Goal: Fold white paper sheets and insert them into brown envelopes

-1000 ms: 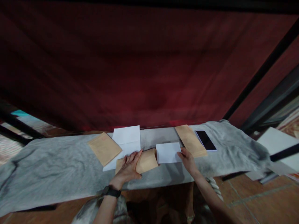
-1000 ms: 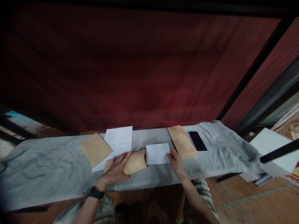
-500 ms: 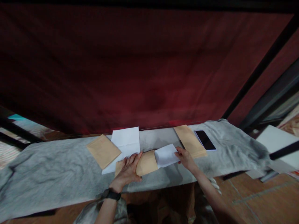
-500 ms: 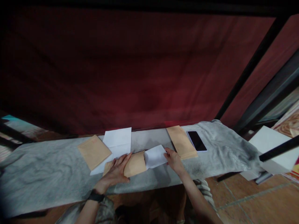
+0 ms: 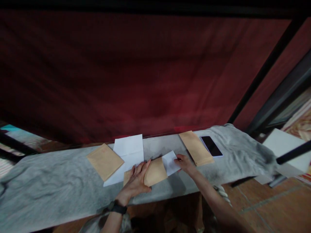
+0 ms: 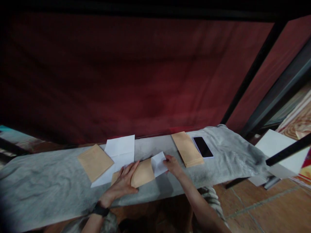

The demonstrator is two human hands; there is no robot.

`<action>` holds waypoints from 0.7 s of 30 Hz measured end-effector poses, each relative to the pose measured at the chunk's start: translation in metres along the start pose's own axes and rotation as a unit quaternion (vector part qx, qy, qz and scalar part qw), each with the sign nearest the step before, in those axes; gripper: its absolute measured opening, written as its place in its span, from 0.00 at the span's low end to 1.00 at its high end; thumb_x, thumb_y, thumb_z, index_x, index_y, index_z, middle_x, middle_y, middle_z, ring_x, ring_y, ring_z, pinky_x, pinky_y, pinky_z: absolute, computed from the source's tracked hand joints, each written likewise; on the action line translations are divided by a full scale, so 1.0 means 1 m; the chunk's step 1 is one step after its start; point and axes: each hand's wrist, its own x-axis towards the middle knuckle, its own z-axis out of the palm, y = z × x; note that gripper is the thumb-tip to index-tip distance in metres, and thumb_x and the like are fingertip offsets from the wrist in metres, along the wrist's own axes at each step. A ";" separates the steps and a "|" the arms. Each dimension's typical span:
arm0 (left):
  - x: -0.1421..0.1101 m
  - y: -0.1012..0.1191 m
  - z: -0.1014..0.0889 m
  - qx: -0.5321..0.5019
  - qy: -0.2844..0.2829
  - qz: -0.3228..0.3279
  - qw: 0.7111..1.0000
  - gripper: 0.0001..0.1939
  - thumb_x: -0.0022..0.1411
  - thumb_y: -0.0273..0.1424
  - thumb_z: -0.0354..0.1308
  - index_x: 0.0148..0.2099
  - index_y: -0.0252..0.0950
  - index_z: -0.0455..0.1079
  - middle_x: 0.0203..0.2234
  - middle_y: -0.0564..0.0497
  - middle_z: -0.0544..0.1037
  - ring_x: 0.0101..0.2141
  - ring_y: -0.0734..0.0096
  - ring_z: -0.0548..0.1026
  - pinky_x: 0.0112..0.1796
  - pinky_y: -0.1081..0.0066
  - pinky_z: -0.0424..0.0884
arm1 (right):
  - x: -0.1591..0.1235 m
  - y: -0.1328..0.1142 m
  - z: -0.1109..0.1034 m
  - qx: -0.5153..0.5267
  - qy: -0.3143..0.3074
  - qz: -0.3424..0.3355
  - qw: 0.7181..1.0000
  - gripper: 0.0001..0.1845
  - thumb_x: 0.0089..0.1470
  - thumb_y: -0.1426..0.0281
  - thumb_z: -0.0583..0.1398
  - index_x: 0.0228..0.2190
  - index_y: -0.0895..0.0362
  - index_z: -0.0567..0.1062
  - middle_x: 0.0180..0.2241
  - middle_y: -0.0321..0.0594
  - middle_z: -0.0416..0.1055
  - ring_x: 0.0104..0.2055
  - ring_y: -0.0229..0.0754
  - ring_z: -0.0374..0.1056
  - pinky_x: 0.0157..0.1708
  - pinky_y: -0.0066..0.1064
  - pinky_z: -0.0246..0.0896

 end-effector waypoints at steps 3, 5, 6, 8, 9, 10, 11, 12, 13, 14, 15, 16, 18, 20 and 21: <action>0.003 0.006 -0.001 -0.011 0.016 0.009 1.000 0.61 0.43 0.37 0.66 0.74 0.40 0.35 0.68 0.41 0.52 0.69 0.52 0.46 0.66 0.51 0.32 | -0.001 -0.002 0.016 -0.012 0.055 -0.019 0.998 0.09 0.45 0.62 0.59 0.20 0.53 0.73 0.20 0.34 0.69 0.25 0.40 0.66 0.28 0.31 0.64; 0.005 0.009 -0.001 -0.020 0.028 0.019 0.999 0.61 0.44 0.37 0.66 0.74 0.41 0.34 0.68 0.42 0.52 0.68 0.52 0.47 0.66 0.50 0.32 | -0.004 -0.003 0.030 -0.015 0.080 -0.029 0.996 0.09 0.45 0.62 0.60 0.21 0.53 0.74 0.26 0.37 0.72 0.32 0.43 0.69 0.35 0.33 0.66; 0.006 0.010 -0.001 -0.024 0.034 0.026 0.999 0.61 0.44 0.37 0.66 0.74 0.42 0.34 0.68 0.42 0.52 0.68 0.52 0.47 0.66 0.50 0.32 | -0.006 -0.004 0.037 -0.014 0.085 -0.034 0.996 0.08 0.44 0.62 0.60 0.21 0.53 0.75 0.29 0.39 0.73 0.35 0.44 0.70 0.37 0.34 0.66; 0.007 0.012 0.001 -0.031 0.045 0.039 0.998 0.61 0.45 0.37 0.66 0.73 0.43 0.33 0.68 0.43 0.52 0.68 0.51 0.48 0.66 0.50 0.33 | -0.009 -0.005 0.049 -0.013 0.081 -0.039 0.996 0.07 0.44 0.64 0.60 0.21 0.53 0.75 0.32 0.40 0.74 0.37 0.45 0.70 0.38 0.34 0.66; 0.007 0.013 0.002 -0.033 0.049 0.044 0.997 0.61 0.45 0.37 0.66 0.73 0.43 0.33 0.68 0.44 0.52 0.68 0.51 0.47 0.66 0.49 0.33 | -0.011 -0.006 0.054 -0.013 0.076 -0.039 0.996 0.07 0.44 0.64 0.60 0.21 0.52 0.75 0.31 0.40 0.74 0.36 0.45 0.71 0.37 0.33 0.66; 0.008 0.013 0.003 -0.033 0.053 0.049 0.997 0.61 0.45 0.37 0.66 0.73 0.43 0.33 0.68 0.43 0.52 0.68 0.50 0.47 0.66 0.49 0.34 | -0.012 -0.007 0.057 -0.012 0.070 -0.038 0.997 0.07 0.44 0.65 0.59 0.20 0.52 0.75 0.29 0.39 0.74 0.34 0.44 0.71 0.35 0.33 0.66; 0.008 0.013 0.004 -0.032 0.057 0.052 0.997 0.61 0.45 0.37 0.67 0.73 0.43 0.33 0.69 0.43 0.52 0.68 0.49 0.46 0.66 0.48 0.34 | -0.013 -0.008 0.059 -0.012 0.064 -0.038 0.997 0.07 0.45 0.66 0.59 0.20 0.52 0.75 0.28 0.38 0.74 0.32 0.44 0.70 0.33 0.32 0.65; 0.008 0.012 0.004 -0.030 0.061 0.055 0.996 0.61 0.45 0.37 0.67 0.73 0.43 0.33 0.69 0.43 0.51 0.68 0.49 0.46 0.66 0.48 0.34 | -0.013 -0.009 0.060 -0.011 0.059 -0.038 0.997 0.07 0.45 0.66 0.58 0.20 0.52 0.74 0.27 0.37 0.73 0.30 0.43 0.70 0.31 0.31 0.64; 0.009 0.011 0.005 -0.027 0.065 0.056 0.996 0.61 0.46 0.37 0.67 0.73 0.43 0.33 0.69 0.43 0.51 0.69 0.49 0.45 0.65 0.48 0.35 | -0.014 -0.010 0.060 -0.010 0.054 -0.040 0.998 0.07 0.44 0.67 0.57 0.20 0.52 0.74 0.26 0.37 0.73 0.29 0.43 0.69 0.30 0.31 0.63; 0.009 0.010 0.006 -0.025 0.069 0.059 0.996 0.61 0.46 0.37 0.67 0.73 0.44 0.33 0.69 0.43 0.51 0.69 0.49 0.45 0.65 0.47 0.35 | -0.014 -0.011 0.060 -0.008 0.049 -0.044 0.998 0.07 0.44 0.68 0.57 0.20 0.52 0.74 0.25 0.36 0.73 0.28 0.42 0.69 0.29 0.30 0.63; 0.009 0.009 0.007 -0.023 0.073 0.063 0.995 0.61 0.46 0.37 0.67 0.73 0.44 0.32 0.69 0.43 0.50 0.69 0.49 0.45 0.65 0.48 0.35 | -0.015 -0.012 0.059 -0.005 0.046 -0.050 0.998 0.07 0.44 0.68 0.56 0.21 0.53 0.74 0.25 0.36 0.73 0.28 0.42 0.69 0.30 0.30 0.62; 0.009 0.008 0.007 -0.021 0.076 0.067 0.995 0.61 0.46 0.37 0.67 0.73 0.44 0.32 0.69 0.43 0.50 0.69 0.50 0.45 0.66 0.48 0.35 | -0.016 -0.013 0.058 -0.002 0.044 -0.056 0.997 0.07 0.44 0.69 0.56 0.22 0.53 0.74 0.25 0.35 0.73 0.28 0.41 0.69 0.30 0.30 0.62; 0.010 0.007 0.008 -0.019 0.079 0.075 0.994 0.62 0.46 0.37 0.67 0.73 0.44 0.32 0.69 0.43 0.50 0.69 0.51 0.44 0.66 0.48 0.35 | -0.019 -0.014 0.056 0.006 0.047 -0.069 0.997 0.08 0.43 0.69 0.55 0.26 0.53 0.74 0.26 0.34 0.72 0.29 0.41 0.69 0.32 0.29 0.63; 0.010 0.007 0.008 -0.016 0.079 0.078 0.994 0.61 0.46 0.37 0.67 0.73 0.44 0.32 0.69 0.43 0.50 0.69 0.51 0.44 0.65 0.48 0.34 | -0.022 -0.015 0.054 0.015 0.057 -0.079 0.995 0.11 0.42 0.70 0.54 0.31 0.53 0.73 0.26 0.33 0.71 0.29 0.40 0.68 0.33 0.29 0.63; 0.010 0.008 0.008 -0.015 0.079 0.078 0.994 0.61 0.46 0.37 0.67 0.73 0.45 0.32 0.69 0.43 0.50 0.69 0.50 0.44 0.65 0.47 0.35 | -0.023 -0.014 0.054 0.018 0.063 -0.082 0.995 0.13 0.42 0.70 0.54 0.34 0.52 0.72 0.26 0.32 0.70 0.29 0.39 0.67 0.32 0.29 0.62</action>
